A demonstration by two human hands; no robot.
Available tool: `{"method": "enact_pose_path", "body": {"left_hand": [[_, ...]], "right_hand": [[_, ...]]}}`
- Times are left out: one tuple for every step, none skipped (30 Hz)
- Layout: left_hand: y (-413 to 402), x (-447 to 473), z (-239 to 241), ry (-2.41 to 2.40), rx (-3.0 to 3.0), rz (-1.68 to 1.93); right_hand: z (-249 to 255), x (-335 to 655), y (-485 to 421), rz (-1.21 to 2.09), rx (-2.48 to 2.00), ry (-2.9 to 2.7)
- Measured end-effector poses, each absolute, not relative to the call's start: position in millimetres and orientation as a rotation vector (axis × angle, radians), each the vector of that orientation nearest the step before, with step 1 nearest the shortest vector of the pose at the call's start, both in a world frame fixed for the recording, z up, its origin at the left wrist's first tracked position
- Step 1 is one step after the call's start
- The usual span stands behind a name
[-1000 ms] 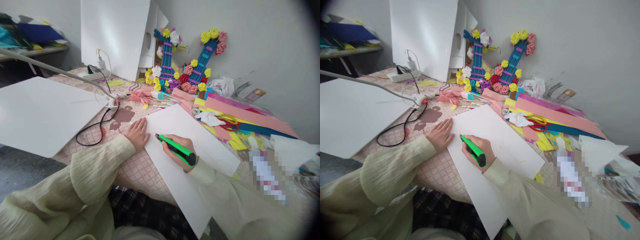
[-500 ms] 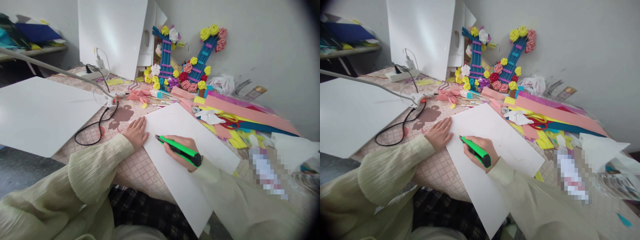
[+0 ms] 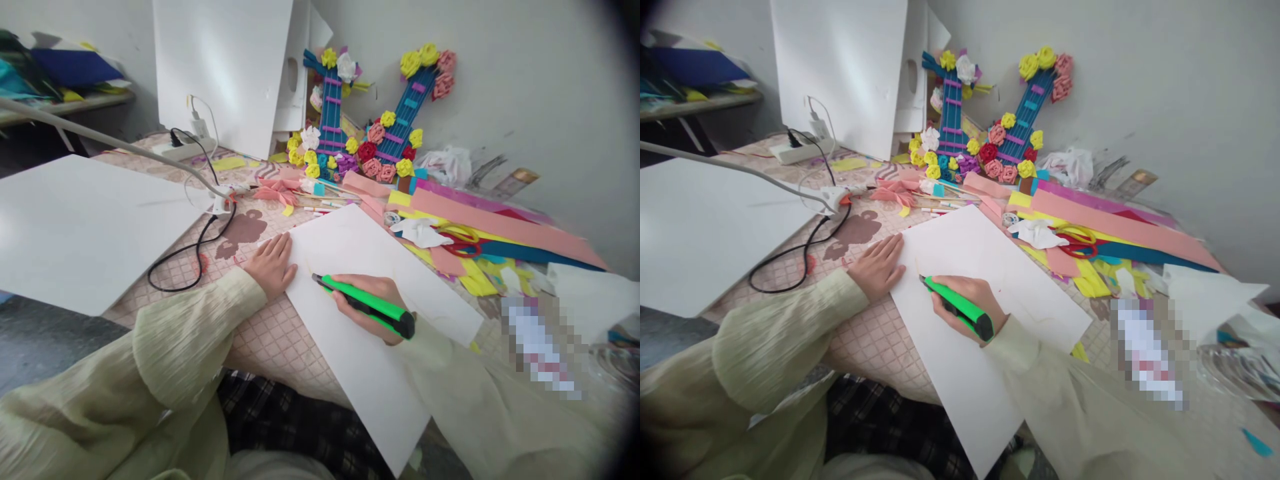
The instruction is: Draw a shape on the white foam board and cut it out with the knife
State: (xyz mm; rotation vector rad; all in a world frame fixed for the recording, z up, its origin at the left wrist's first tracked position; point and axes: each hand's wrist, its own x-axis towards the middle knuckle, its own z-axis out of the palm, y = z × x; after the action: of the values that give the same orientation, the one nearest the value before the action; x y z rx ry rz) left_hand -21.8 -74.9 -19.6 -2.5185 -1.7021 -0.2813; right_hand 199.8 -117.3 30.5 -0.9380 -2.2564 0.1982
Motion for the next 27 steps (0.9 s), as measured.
{"method": "enact_pose_path", "body": {"left_hand": [[-75,-22,-20,-1.702,-2.519,-0.281],[-75,-22,-20,-1.702,-2.519,-0.282],[-75,-22,-20,-1.700,-2.519,-0.282],[-75,-22,-20,-1.698,-2.520,-0.282],[-75,-22,-21,-1.697,-2.521,-0.281],[-74,-22,-21,-1.696,-2.522,-0.282],[-74,-23,-21,-1.695,-2.522,-0.283],[-74,-23,-21,-1.694,-2.522,-0.286],[-74,-23,-21,-1.694,-2.524,-0.289],[-74,-23,-20,-1.693,-2.526,-0.291],[-74,-23,-20,-1.690,-2.529,-0.291],[-74,-23,-20,-1.686,-2.534,-0.288],[-74,-23,-20,-1.683,-2.538,-0.283],[-74,-23,-19,-1.682,-2.541,-0.276],[-74,-23,-19,-1.681,-2.543,-0.269],[-74,-23,-19,-1.682,-2.544,-0.263],[-74,-23,-19,-1.683,-2.543,-0.259],[-74,-23,-19,-1.685,-2.541,-0.256],[-74,-24,-19,-1.685,-2.539,-0.254],[-74,-24,-20,-1.684,-2.538,-0.253],[-73,-24,-20,-1.682,-2.538,-0.251],[-73,-24,-21,-1.679,-2.539,-0.249],[-73,-24,-21,-1.676,-2.540,-0.245],[-73,-25,-21,-1.673,-2.541,-0.240],[-72,-25,-21,-1.672,-2.540,-0.236],[-72,-25,-21,-1.673,-2.540,-0.231],[-72,-25,-20,-1.675,-2.541,-0.227]], "right_hand": [[31,201,-117,0.203,-0.927,-2.258],[31,201,-117,0.210,-0.920,-2.261],[31,202,-117,0.217,-0.915,-2.261],[32,203,-117,0.221,-0.911,-2.262],[32,204,-118,0.224,-0.909,-2.263],[32,204,-118,0.223,-0.907,-2.264],[33,205,-119,0.220,-0.906,-2.265],[33,206,-119,0.215,-0.908,-2.269],[33,207,-120,0.211,-0.912,-2.274],[33,208,-121,0.211,-0.917,-2.279],[34,209,-121,0.215,-0.924,-2.285],[34,210,-122,0.221,-0.928,-2.290],[34,211,-122,0.227,-0.929,-2.293],[35,212,-122,0.233,-0.927,-2.294],[35,213,-122,0.237,-0.926,-2.297],[36,214,-123,0.241,-0.921,-2.301],[36,214,-122,0.245,-0.917,-2.303],[36,215,-122,0.253,-0.912,-2.306],[36,216,-122,0.262,-0.907,-2.310],[36,216,-122,0.273,-0.900,-2.314],[37,217,-122,0.283,-0.894,-2.316],[37,218,-123,0.290,-0.888,-2.317],[37,218,-123,0.295,-0.882,-2.318],[37,219,-123,0.298,-0.877,-2.318],[37,220,-124,0.302,-0.879,-2.314],[36,221,-124,0.310,-0.883,-2.311],[36,222,-125,0.321,-0.887,-2.309]]}}
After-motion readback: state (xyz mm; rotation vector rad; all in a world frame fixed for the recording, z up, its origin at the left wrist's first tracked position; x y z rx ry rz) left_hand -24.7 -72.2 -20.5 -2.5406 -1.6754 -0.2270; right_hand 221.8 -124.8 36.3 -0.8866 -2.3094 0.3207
